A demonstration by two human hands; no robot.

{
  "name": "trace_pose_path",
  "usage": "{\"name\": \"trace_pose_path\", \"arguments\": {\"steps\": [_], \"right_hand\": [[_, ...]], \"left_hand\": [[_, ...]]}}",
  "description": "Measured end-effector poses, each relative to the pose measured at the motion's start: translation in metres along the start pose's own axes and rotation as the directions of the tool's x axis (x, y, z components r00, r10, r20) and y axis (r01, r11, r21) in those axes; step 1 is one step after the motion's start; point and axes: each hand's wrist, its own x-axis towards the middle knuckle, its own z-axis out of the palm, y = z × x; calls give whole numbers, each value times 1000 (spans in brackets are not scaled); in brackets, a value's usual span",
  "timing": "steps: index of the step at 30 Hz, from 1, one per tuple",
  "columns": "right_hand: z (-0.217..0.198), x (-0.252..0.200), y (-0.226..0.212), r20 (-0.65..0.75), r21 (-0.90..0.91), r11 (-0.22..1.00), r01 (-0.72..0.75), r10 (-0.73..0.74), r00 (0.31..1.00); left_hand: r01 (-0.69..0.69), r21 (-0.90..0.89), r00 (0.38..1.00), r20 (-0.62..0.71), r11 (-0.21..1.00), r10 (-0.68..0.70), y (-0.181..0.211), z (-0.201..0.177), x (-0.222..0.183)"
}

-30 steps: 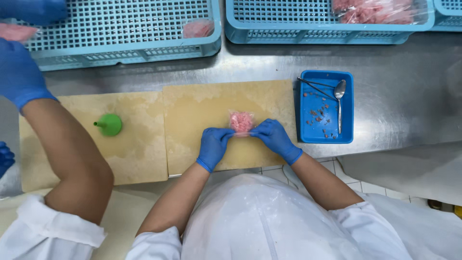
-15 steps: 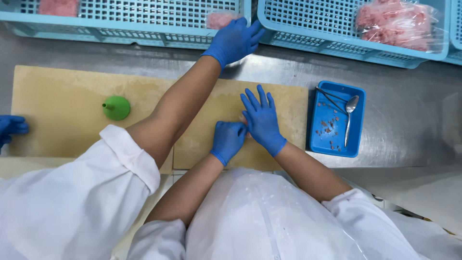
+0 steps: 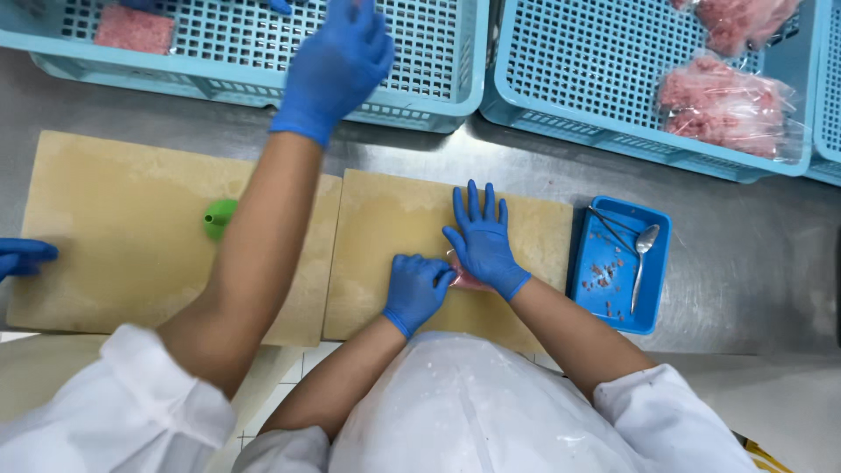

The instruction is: The person packs portions of ground meat into small plastic bags, flattens the meat inside the bags by hand, and places the filled bags into blue plastic crates.

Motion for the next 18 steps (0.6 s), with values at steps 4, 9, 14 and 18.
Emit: {"name": "trace_pose_path", "arguments": {"steps": [4, 9, 14, 18], "right_hand": [[-5, 13, -17, 26, -40, 999, 24, -23, 999], [-3, 33, -15, -11, -57, 998, 16, -16, 1000], [-23, 0, -23, -62, -40, 995, 88, -90, 994], [-12, -12, -22, 14, -52, 995, 84, -83, 996]], "left_hand": [[-12, 2, 1000, -4, 1000, 12, -6, 9, -4], [-13, 31, 999, -45, 999, 15, -11, 5, 8], [-51, 41, 998, -20, 998, 52, -9, 6, -2], [-81, 50, 996, -24, 995, 82, -13, 14, -3]]}}
